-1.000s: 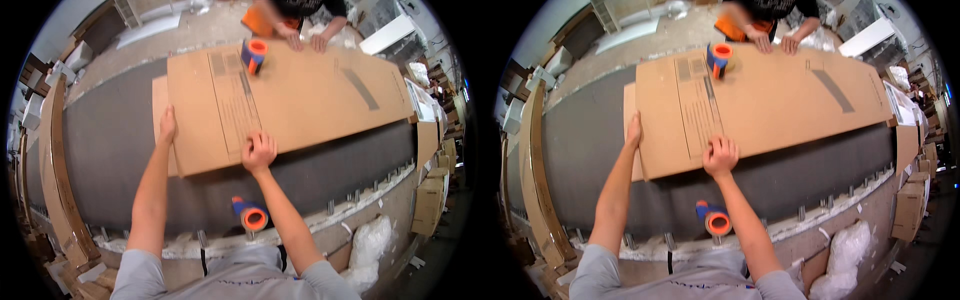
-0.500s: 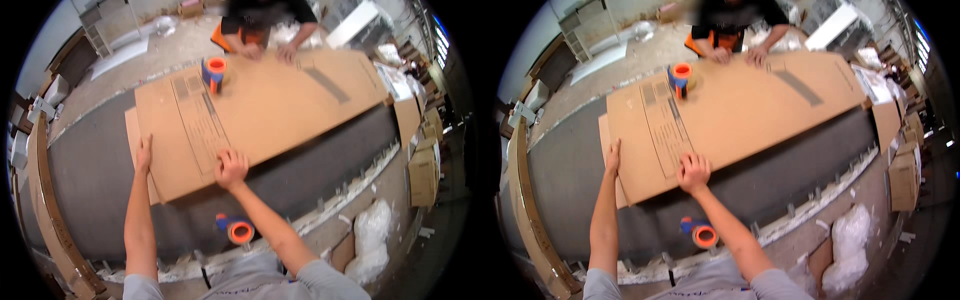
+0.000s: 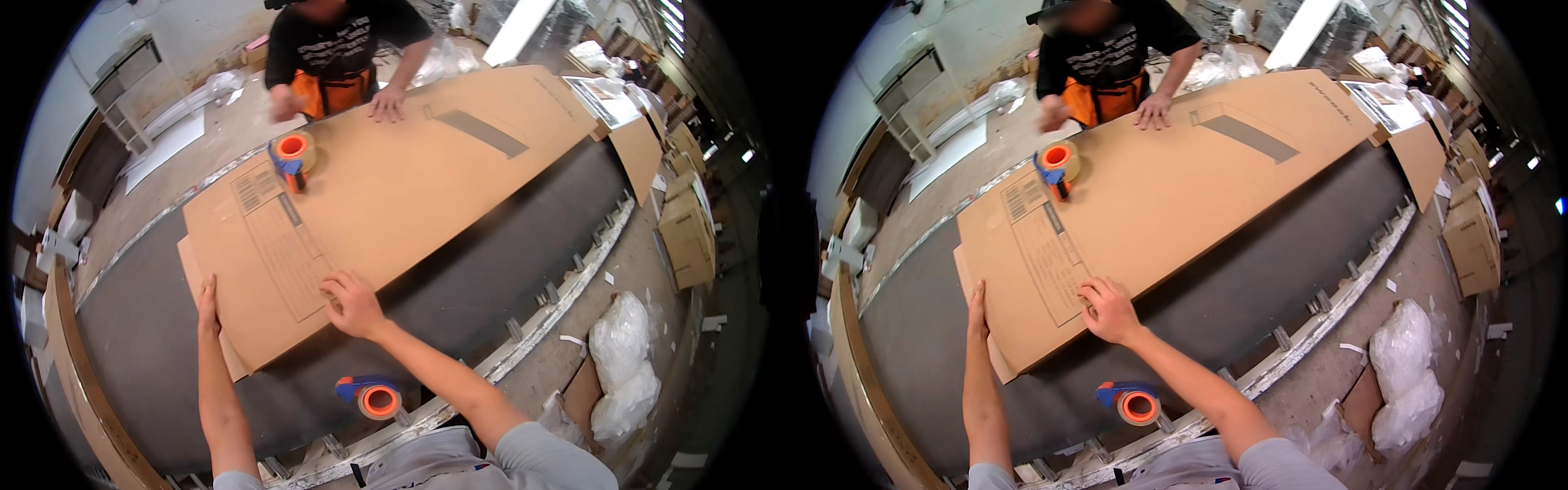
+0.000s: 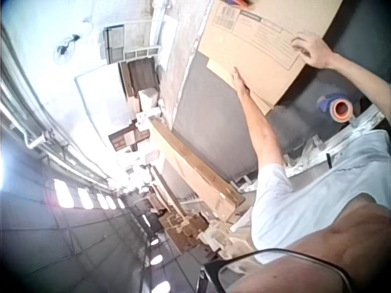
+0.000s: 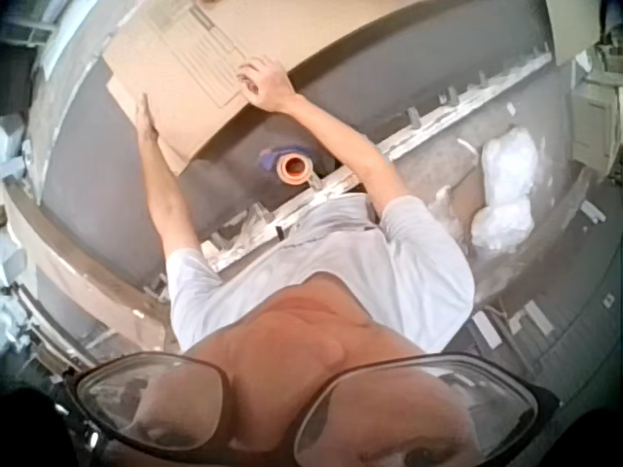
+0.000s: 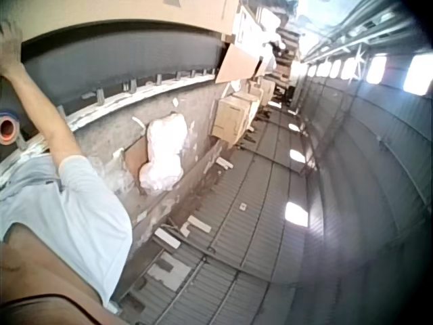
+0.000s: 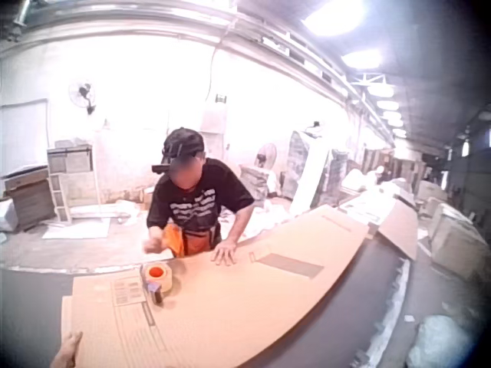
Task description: The person tapes several cardboard boxes closed on a conveyor belt by hand using a tape dispenser.
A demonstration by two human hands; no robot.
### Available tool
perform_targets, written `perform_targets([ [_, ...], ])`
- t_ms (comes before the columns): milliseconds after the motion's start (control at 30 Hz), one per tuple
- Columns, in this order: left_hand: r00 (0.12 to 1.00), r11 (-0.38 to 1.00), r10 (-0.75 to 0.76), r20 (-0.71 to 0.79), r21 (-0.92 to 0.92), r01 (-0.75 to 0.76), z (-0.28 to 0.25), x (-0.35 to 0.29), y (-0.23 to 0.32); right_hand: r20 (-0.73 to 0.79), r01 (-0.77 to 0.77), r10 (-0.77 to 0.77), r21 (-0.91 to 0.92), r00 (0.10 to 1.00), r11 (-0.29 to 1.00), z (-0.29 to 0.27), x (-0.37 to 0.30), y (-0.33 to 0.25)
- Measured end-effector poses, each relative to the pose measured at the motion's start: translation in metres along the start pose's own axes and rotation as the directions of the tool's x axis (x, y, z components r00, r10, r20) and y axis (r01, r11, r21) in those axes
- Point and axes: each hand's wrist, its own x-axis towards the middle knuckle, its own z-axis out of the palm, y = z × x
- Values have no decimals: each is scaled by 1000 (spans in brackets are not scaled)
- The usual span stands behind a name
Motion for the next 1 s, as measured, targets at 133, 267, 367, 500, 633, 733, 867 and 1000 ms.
perform_targets([
  [133, 999, 999, -50, 18, -13, 50, -11, -4, 3, -113, -144, 111, -349, 987, 926, -85, 9, 102],
  [267, 999, 999, -37, 15, -10, 37, -1, -9, 5, -164, -224, 162, -507, 973, 833, -124, 12, 178],
  [367, 983, 952, -31, -178, 294, 83, 3, -21, 15, -137, -234, 193, -456, 972, 859, -120, 4, 186],
  [500, 801, 354, 160, -577, 791, 499, 65, -55, 25, -92, -280, 266, -421, 960, 863, -122, 2, 192],
  [633, 712, 249, 288, -641, 768, 590, 72, -88, -17, -9, -302, 320, -352, 947, 886, -121, 4, 190],
  [733, 664, 22, 568, -486, 815, 579, 102, -126, -56, 167, -286, 322, -206, 932, 936, -131, 1, 190],
  [867, 826, -481, 561, 48, 831, 279, 199, -155, -83, 389, -129, 52, 174, 920, 976, -166, 3, 204],
  [1000, 864, -29, 499, 70, 998, -64, 469, -151, -80, 421, -236, 2, 505, 907, 830, -250, 15, 293],
])
